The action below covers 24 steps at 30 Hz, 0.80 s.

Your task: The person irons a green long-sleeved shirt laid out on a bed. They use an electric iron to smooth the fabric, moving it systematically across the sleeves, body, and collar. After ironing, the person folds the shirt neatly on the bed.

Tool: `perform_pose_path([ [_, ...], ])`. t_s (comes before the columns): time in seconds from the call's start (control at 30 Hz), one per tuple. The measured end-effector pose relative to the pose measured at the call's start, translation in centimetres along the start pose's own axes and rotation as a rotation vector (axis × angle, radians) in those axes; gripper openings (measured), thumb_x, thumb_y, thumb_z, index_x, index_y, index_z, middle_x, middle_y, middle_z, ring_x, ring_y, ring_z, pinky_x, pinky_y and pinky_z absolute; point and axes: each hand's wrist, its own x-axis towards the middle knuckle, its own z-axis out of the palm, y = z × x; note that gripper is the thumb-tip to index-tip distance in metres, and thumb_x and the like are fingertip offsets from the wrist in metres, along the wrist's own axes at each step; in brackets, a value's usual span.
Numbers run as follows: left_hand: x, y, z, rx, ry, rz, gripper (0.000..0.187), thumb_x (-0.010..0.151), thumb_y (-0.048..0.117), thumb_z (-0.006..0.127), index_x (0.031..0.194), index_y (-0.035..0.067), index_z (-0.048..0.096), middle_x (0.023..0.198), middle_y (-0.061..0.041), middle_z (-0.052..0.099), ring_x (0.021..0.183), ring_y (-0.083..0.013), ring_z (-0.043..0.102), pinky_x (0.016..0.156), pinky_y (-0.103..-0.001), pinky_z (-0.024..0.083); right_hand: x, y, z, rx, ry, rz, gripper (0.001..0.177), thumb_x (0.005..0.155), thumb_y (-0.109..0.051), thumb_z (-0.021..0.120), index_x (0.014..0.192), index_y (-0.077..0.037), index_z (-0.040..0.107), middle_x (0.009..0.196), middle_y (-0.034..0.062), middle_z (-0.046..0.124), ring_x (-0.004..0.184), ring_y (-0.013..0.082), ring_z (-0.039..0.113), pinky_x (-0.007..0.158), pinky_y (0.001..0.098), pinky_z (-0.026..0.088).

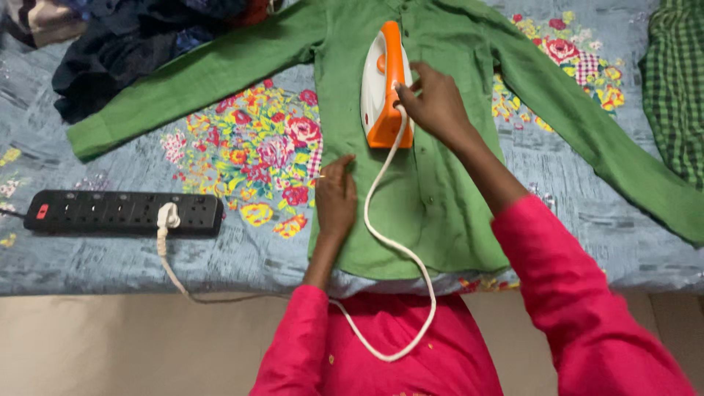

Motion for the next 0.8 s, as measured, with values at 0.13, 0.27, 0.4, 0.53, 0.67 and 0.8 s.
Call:
perform_pose_path([
  [0.13,0.5,1.2,0.4,0.249,-0.127,0.113,0.044,0.089,0.017,0.064,0.130,0.004,0.062,0.139,-0.013,0.061,0.129,-0.0324,0.051,0.108,-0.050,0.039,10.0,3.6,5.6,-0.183,0.035,0.011,0.110,0.084,-0.046,0.087,0.155,0.007,0.021,0.120,0.0326,0.064,0.109,0.0449,0.064,0.091,0.0482,0.053],
  [0.27,0.8,1.4,0.2,0.212,-0.126,0.073,0.042,0.090,0.018,0.064,0.129,0.005,0.065,0.138,-0.011,0.063,0.126,-0.0313,0.054,0.106,-0.048,0.040,12.9,5.2,9.7,0.010,0.083,0.097,0.112,0.078,-0.018,0.078,0.166,-0.012,0.009,0.124,0.0240,0.070,0.110,0.0397,0.068,0.095,0.0447,0.055],
  [0.4,0.9,0.9,0.6,0.216,-0.119,0.041,0.039,0.091,0.018,0.062,0.127,0.005,0.070,0.139,-0.009,0.065,0.125,-0.0299,0.055,0.106,-0.046,0.039,11.8,3.1,8.4,0.178,0.024,0.221,0.111,0.079,-0.009,0.074,0.166,-0.025,0.005,0.130,0.0158,0.067,0.098,0.0348,0.077,0.088,0.0413,0.060],
  [0.53,0.7,0.5,1.1,0.291,-0.071,0.067,0.042,0.091,0.019,0.062,0.129,0.004,0.070,0.142,-0.011,0.064,0.130,-0.0300,0.054,0.112,-0.047,0.035,9.7,2.6,6.9,0.226,-0.057,0.159,0.101,0.083,-0.012,0.074,0.165,-0.017,0.016,0.143,0.0180,0.060,0.111,0.0343,0.071,0.090,0.0381,0.059],
  [0.67,0.7,0.6,1.0,0.341,-0.054,0.062,0.044,0.092,0.019,0.060,0.133,0.003,0.068,0.147,-0.014,0.060,0.139,-0.0322,0.049,0.114,-0.047,0.033,7.2,5.2,4.8,0.247,-0.030,-0.007,0.083,0.092,-0.020,0.077,0.159,-0.004,0.031,0.159,0.0204,0.046,0.139,0.0296,0.052,0.109,0.0366,0.046],
  [0.8,0.7,1.5,0.3,0.356,-0.121,0.043,0.054,0.092,0.020,0.060,0.144,0.005,0.057,0.152,-0.015,0.052,0.143,-0.0326,0.045,0.117,-0.049,0.030,0.9,5.2,-0.2,0.307,-0.156,0.037,0.071,0.101,-0.032,0.065,0.157,-0.001,0.034,0.158,0.0179,0.050,0.145,0.0280,0.052,0.120,0.0360,0.039],
])
